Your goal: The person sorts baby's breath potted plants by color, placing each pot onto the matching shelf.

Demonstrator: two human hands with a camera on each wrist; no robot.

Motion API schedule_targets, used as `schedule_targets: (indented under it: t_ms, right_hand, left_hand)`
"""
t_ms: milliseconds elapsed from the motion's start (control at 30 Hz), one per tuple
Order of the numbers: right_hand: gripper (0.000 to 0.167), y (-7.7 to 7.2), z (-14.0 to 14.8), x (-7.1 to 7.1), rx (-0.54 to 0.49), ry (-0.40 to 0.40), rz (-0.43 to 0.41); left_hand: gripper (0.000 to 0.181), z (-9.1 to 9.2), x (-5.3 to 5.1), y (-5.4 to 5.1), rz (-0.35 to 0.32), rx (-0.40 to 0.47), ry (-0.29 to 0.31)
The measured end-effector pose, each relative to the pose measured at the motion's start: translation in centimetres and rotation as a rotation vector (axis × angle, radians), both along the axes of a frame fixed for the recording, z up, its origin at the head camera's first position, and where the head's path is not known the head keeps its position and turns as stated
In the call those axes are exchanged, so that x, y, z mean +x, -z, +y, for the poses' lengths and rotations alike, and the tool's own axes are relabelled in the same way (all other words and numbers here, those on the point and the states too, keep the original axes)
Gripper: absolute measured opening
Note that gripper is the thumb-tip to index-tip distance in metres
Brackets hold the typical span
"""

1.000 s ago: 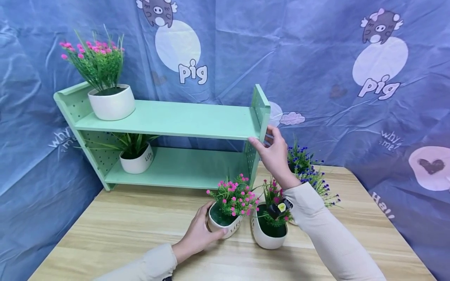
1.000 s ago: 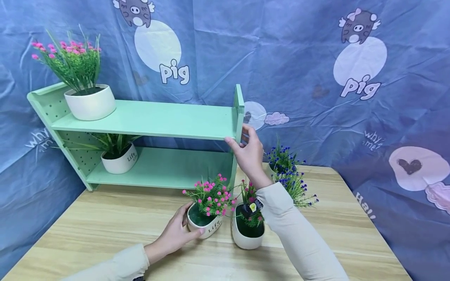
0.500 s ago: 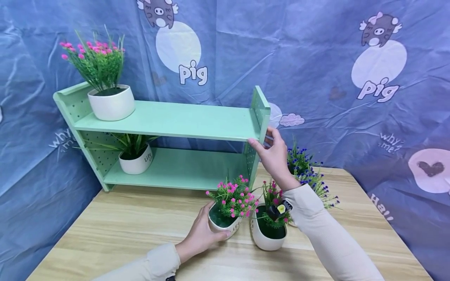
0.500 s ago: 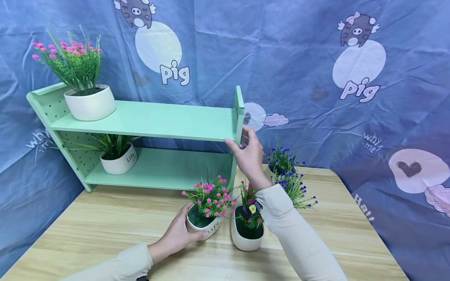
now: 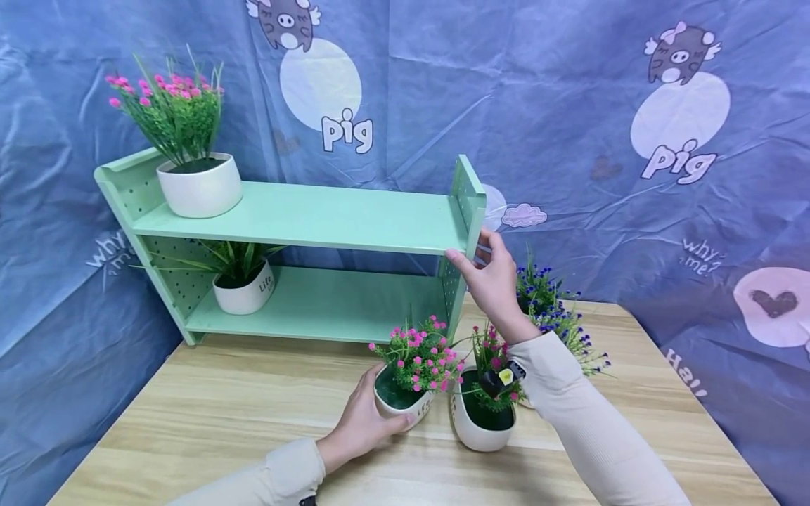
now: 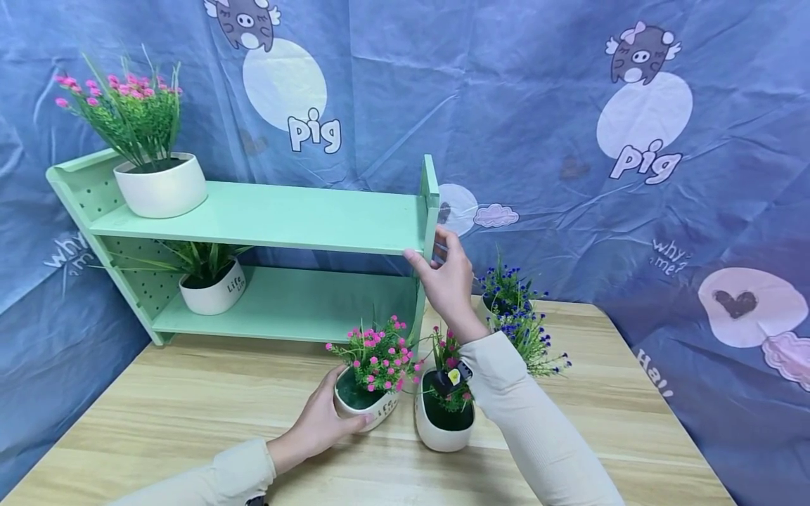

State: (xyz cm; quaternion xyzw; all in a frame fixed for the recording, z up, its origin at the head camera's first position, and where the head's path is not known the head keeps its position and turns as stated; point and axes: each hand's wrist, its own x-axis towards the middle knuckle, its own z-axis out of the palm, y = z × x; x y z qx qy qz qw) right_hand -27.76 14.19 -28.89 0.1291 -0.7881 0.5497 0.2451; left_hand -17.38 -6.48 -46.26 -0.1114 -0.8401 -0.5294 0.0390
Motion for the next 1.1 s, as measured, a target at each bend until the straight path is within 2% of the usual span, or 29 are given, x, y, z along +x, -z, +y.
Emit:
schedule_targets:
  t_ms: [167, 367, 600, 833, 1100]
  right_hand:
    - [0.060, 0.0, -0.1, -0.1, -0.010, -0.009, 0.007]
    - [0.059, -0.2, -0.2, 0.2, -0.004, -0.003, 0.004]
    - [0.055, -2.2, -1.3, 2.4, -0.006, -0.006, -0.012]
    - [0.059, -0.3, -0.3, 0.1, -0.006, -0.001, 0.011]
    - [0.059, -0.1, -0.2, 0.1, -0.002, 0.008, 0.009]
  left_hand:
    - [0.090, -0.1, 0.0, -0.1, 0.035, -0.007, -0.013]
    - [0.090, -0.4, -0.1, -0.1, 0.020, 0.001, -0.012]
    - [0.092, -0.7, -0.1, -0.1, 0.028, 0.011, -0.015]
    - [0.090, -1.2, 0.2, -0.3, 0.000, 0.024, -0.009]
    - [0.087, -1.8, 0.1, -0.5, 0.000, 0.037, -0.046]
